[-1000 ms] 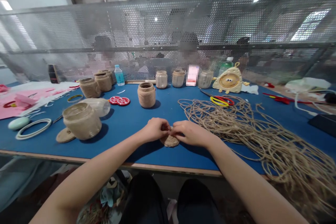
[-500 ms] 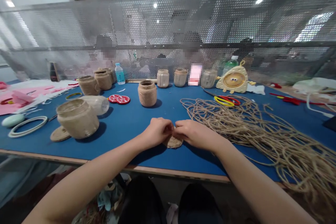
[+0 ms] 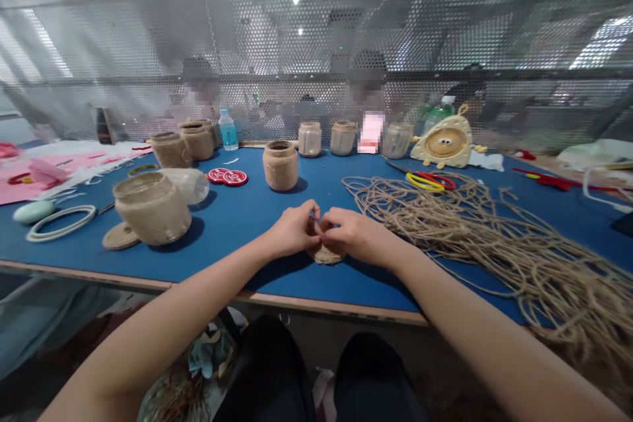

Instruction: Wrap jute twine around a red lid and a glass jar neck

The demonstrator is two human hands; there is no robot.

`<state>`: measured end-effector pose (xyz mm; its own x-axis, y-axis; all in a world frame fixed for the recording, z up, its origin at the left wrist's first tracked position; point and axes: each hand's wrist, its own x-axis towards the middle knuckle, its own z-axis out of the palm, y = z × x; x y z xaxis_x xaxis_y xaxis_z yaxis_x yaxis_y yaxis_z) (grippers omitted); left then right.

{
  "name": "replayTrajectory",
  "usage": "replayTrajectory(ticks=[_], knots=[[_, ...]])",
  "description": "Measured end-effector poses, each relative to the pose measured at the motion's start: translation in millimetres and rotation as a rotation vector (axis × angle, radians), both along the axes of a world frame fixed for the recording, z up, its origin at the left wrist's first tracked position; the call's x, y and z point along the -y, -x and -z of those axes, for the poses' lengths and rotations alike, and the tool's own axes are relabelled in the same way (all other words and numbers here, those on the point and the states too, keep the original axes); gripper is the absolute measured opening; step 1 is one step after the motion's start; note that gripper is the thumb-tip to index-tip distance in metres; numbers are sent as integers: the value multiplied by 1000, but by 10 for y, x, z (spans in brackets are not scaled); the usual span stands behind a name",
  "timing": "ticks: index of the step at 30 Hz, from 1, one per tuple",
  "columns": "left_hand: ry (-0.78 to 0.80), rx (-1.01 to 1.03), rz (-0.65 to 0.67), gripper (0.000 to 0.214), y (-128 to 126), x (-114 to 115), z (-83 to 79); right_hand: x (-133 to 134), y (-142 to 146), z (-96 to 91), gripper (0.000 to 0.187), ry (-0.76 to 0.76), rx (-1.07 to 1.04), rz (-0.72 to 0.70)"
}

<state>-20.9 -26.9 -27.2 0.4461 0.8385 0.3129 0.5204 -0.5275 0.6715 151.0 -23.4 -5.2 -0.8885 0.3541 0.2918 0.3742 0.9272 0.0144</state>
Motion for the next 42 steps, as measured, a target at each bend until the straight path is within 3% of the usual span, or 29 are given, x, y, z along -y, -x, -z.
replayTrajectory(ticks=[6,13,18,30,36,42], knots=[[21,-99,-16,30,30,24,-55,-50,41,-6,9,236,-109,110],[55,-98,-79,31,4,30,-73,-85,63,-27,11,338,-162,310],[109,-30,-107,29,-9,-35,16,-89,35,-72,16,398,-135,323],[169,44,-147,28,-61,-47,45,-48,78,-39,14,376,-138,429],[9,-159,-172,19,-64,11,-60,-95,56,-16,13,387,-101,473],[-25,-255,-176,15,-82,66,-151,-121,26,-9,15,343,-104,511]])
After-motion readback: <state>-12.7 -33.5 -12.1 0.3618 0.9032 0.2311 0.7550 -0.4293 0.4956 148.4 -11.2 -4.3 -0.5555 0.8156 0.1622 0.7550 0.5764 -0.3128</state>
